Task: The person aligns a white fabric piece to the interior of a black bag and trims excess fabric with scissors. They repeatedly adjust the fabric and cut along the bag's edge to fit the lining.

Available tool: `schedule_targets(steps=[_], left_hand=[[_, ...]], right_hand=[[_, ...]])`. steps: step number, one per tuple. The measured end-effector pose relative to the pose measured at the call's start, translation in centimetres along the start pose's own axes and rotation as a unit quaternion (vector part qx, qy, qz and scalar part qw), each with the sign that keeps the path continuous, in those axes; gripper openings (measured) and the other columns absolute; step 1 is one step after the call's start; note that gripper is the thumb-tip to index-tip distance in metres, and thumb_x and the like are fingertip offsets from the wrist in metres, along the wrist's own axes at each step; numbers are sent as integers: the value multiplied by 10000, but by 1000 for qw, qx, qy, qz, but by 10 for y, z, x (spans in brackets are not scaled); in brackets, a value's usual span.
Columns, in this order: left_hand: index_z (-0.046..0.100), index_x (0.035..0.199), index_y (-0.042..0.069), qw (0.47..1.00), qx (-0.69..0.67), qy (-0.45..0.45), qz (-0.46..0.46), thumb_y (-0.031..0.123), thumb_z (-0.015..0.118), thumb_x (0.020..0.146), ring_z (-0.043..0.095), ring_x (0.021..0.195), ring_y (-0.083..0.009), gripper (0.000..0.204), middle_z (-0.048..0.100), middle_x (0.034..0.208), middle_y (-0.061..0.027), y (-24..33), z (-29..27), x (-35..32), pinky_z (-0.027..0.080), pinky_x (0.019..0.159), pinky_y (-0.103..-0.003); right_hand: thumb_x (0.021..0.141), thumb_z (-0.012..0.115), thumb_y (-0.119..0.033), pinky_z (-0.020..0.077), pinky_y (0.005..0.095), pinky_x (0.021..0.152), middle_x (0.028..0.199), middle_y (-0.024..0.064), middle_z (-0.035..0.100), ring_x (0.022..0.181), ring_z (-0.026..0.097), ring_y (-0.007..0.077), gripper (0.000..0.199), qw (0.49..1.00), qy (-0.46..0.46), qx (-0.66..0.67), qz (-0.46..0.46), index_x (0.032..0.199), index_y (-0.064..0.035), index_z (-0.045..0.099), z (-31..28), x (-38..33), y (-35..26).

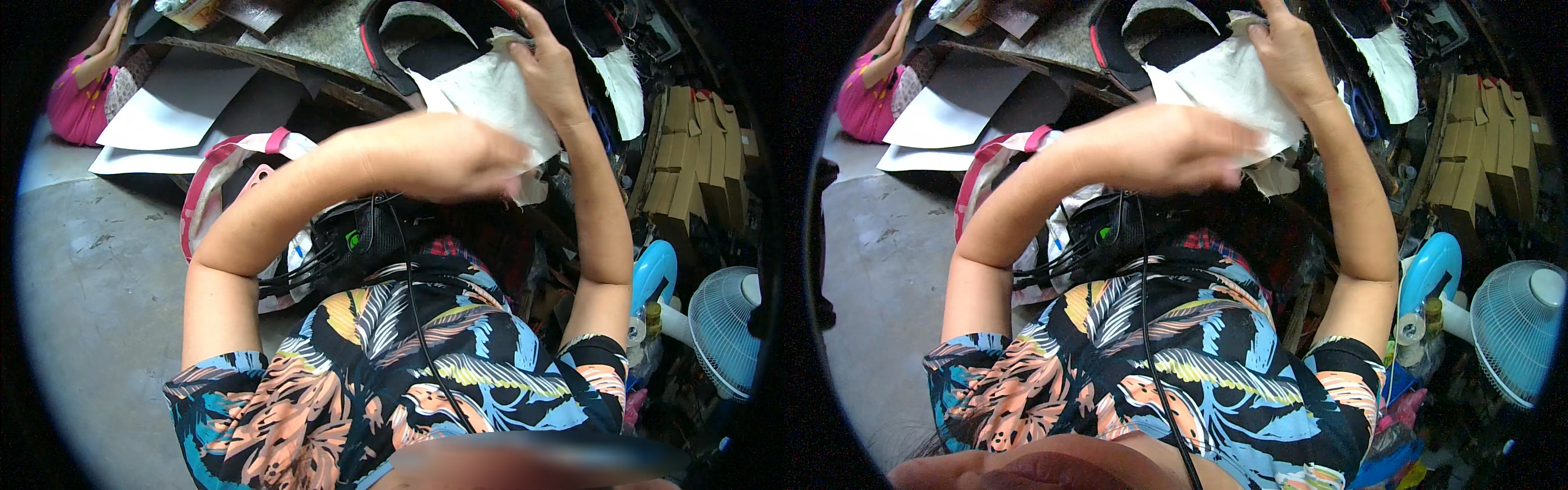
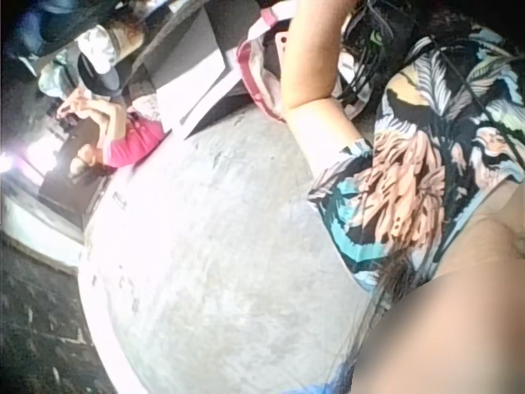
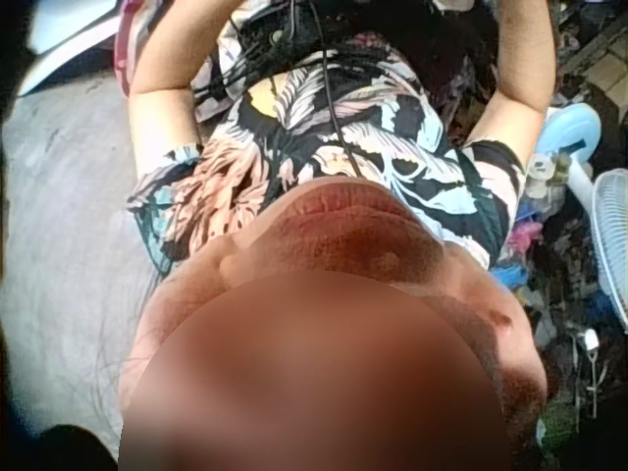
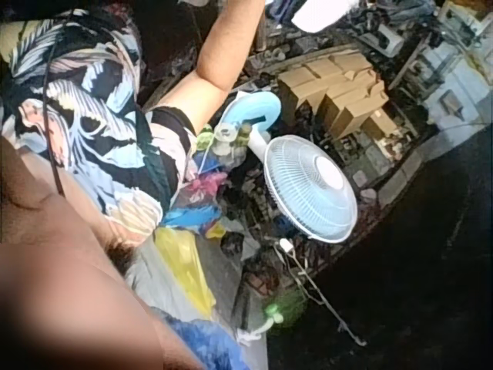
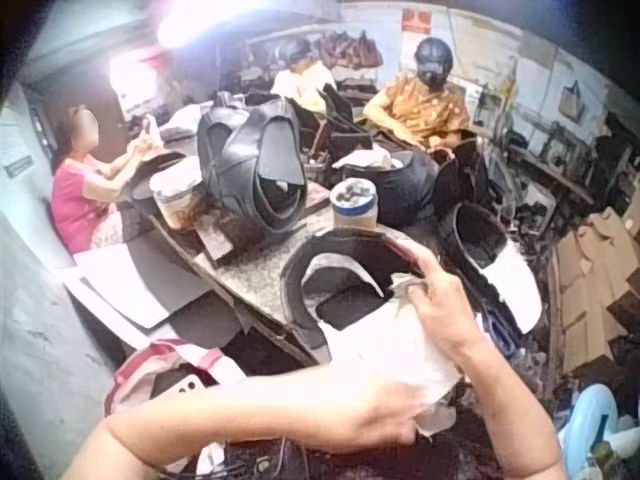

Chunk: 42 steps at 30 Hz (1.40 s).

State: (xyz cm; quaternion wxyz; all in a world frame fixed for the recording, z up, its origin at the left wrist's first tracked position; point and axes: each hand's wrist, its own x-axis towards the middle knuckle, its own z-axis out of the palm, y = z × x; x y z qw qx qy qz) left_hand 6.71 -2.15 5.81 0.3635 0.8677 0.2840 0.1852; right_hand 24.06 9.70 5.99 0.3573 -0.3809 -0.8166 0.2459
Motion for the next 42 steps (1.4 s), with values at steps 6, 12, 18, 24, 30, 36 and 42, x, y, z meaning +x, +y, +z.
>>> schedule_targets(steps=[6, 12, 18, 24, 30, 36, 42], left_hand=[[533, 1337, 87, 918, 307, 236, -81, 151, 675, 873, 617, 1107, -348, 489, 635, 1162, -157, -51, -33, 6, 521, 931, -429], [491, 1350, 49, 908, 284, 284, -120, 184, 738, 807, 612, 1093, -369, 612, 580, 1216, -185, -70, -11, 15, 529, 924, -433], [517, 1304, -2, 913, 217, 316, -138, 256, 821, 746, 561, 1124, -429, 686, 555, 1215, -252, -81, -12, 4, 482, 980, -461], [492, 1377, 59, 932, 162, 313, -90, 231, 781, 808, 565, 1163, -397, 660, 562, 1229, -228, -82, -14, -13, 472, 995, -409], [649, 1178, 106, 919, 256, 289, -78, 171, 696, 863, 638, 1013, -351, 326, 653, 1065, -138, -80, -19, 4, 517, 880, -430], [695, 960, 65, 894, 306, 312, -96, 196, 661, 891, 677, 858, -335, 152, 686, 900, -125, -83, -22, 21, 547, 761, -426], [736, 888, 82, 890, 349, 240, -167, 263, 623, 890, 706, 846, -351, 213, 718, 872, -166, -94, -36, 45, 559, 774, -451]], right_hand=[[826, 540, 129, 505, 340, 979, 1283, 138, 619, 1127, 631, 262, 671, 997, 29, 5, -67, 1445, -120, 466, -28, 19, 9], [884, 689, -93, 499, 351, 994, 1335, 88, 583, 1195, 603, 253, 557, 796, 138, -521, -274, 1411, -193, 536, -12, -11, -7], [930, 655, -296, 467, 408, 1063, 1364, 124, 596, 1284, 550, 301, 549, 937, -110, -303, -134, 1443, -165, 511, 12, -43, 3], [1034, 373, -498, 304, 401, 1179, 1506, 110, 475, 1427, 387, 284, 583, 938, -156, -299, -76, 1473, -129, 477, 10, -47, 40], [1048, 363, -385, 280, 404, 1196, 1530, 111, 445, 1443, 361, 294, 515, 948, -173, -257, -73, 1484, -130, 466, 9, -45, 41], [1040, 398, -359, 277, 388, 1199, 1542, 94, 436, 1444, 366, 279, 501, 949, -153, -260, -92, 1481, -135, 473, 12, -46, 42], [953, 505, -593, 461, 372, 1024, 1402, 183, 566, 1220, 594, 260, 614, 954, -177, 160, 181, 1394, -173, 588, -2, -28, 41]])
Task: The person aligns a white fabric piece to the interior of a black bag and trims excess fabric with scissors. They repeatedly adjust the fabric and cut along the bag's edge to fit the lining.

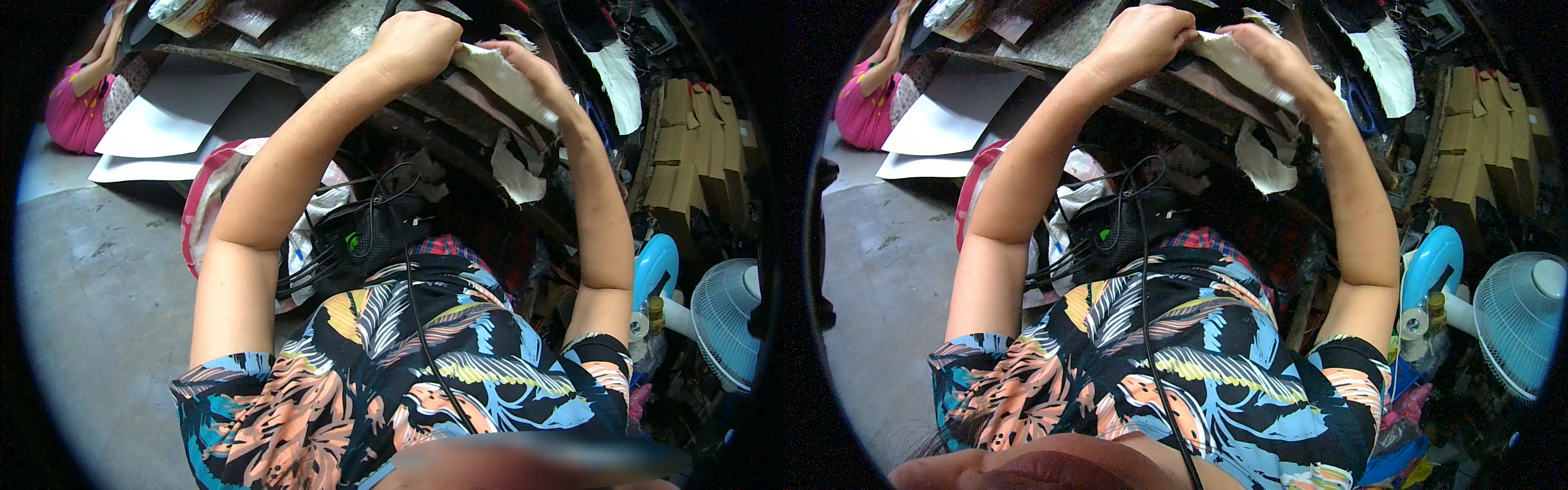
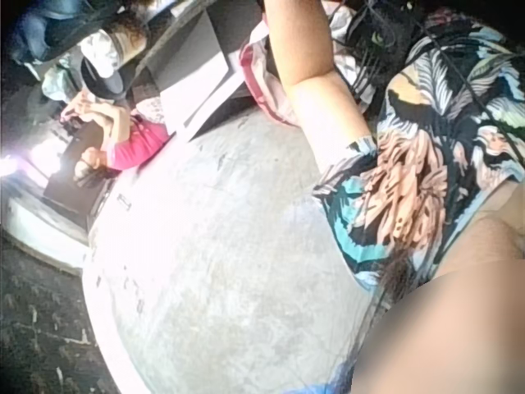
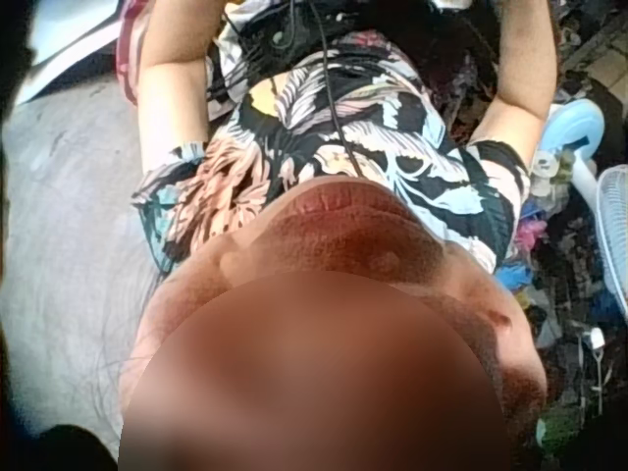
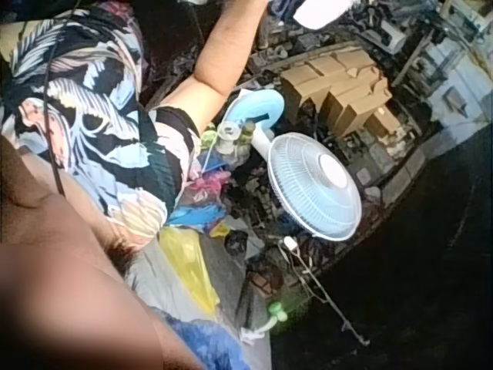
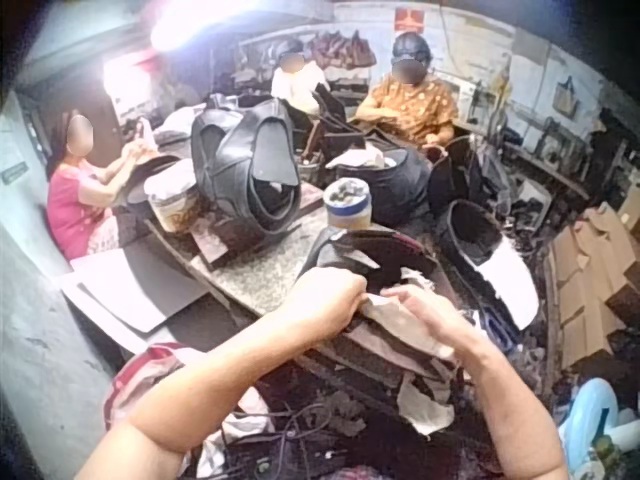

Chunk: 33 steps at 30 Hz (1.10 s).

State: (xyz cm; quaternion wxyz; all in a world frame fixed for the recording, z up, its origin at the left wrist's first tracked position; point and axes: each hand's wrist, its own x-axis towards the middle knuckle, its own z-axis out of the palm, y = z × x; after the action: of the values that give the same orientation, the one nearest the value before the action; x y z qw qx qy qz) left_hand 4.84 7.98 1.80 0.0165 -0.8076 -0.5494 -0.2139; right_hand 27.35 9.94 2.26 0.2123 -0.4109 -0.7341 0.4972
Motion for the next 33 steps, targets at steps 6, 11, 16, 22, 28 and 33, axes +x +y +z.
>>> schedule_targets(steps=[6, 11, 16, 22, 28, 33], left_hand=[[708, 939, 98, 995, -81, 57, -18, 225, 687, 856, 691, 856, -321, 154, 690, 885, -117, 0, -11, -4, 548, 758, -424], [713, 1002, 146, 999, -38, 7, 6, 274, 729, 845, 693, 852, -287, 203, 687, 904, -70, 9, -23, -17, 546, 744, -398], [710, 999, 143, 997, -56, 11, 51, 317, 691, 882, 694, 858, -297, 211, 704, 937, -64, 17, -23, -4, 543, 745, -411], [692, 995, 86, 992, -118, 13, 34, 264, 649, 931, 687, 830, -292, 194, 693, 915, -98, 4, -28, -9, 528, 727, -401], [678, 1015, 74, 976, -206, 57, 27, 282, 586, 987, 691, 816, -304, 229, 696, 908, -123, -1, -28, -20, 533, 738, -415], [611, 1093, 67, 986, -161, 41, -23, 255, 589, 991, 664, 875, -307, 215, 657, 923, -153, 8, -20, -18, 508, 750, -405]], right_hand=[[969, 651, -288, 459, 226, 742, 906, -31, 667, 811, 564, 65, 258, 991, 111, 73, -17, 1071, -69, 743, 7, 12, 16], [1016, 593, -252, 429, 195, 678, 847, -73, 616, 764, 520, 20, 236, 986, 81, 140, -34, 1039, -43, 700, 8, 14, 19], [1023, 588, -271, 451, 213, 719, 881, -62, 632, 807, 545, 34, 257, 987, 106, 97, -71, 1058, -40, 695, 18, 8, 14], [1042, 558, -275, 438, 229, 726, 889, -45, 609, 817, 528, 55, 282, 985, 123, -69, -96, 1067, -20, 674, 21, 4, 14], [1019, 544, -392, 494, 364, 701, 855, 91, 699, 774, 659, 250, 332, 978, 157, -93, -99, 1029, -90, 683, 23, 7, 13], [1023, 545, -366, 494, 359, 716, 885, 105, 710, 788, 663, 251, 321, 982, 141, -58, -108, 1043, -76, 682, 20, 7, 13]])
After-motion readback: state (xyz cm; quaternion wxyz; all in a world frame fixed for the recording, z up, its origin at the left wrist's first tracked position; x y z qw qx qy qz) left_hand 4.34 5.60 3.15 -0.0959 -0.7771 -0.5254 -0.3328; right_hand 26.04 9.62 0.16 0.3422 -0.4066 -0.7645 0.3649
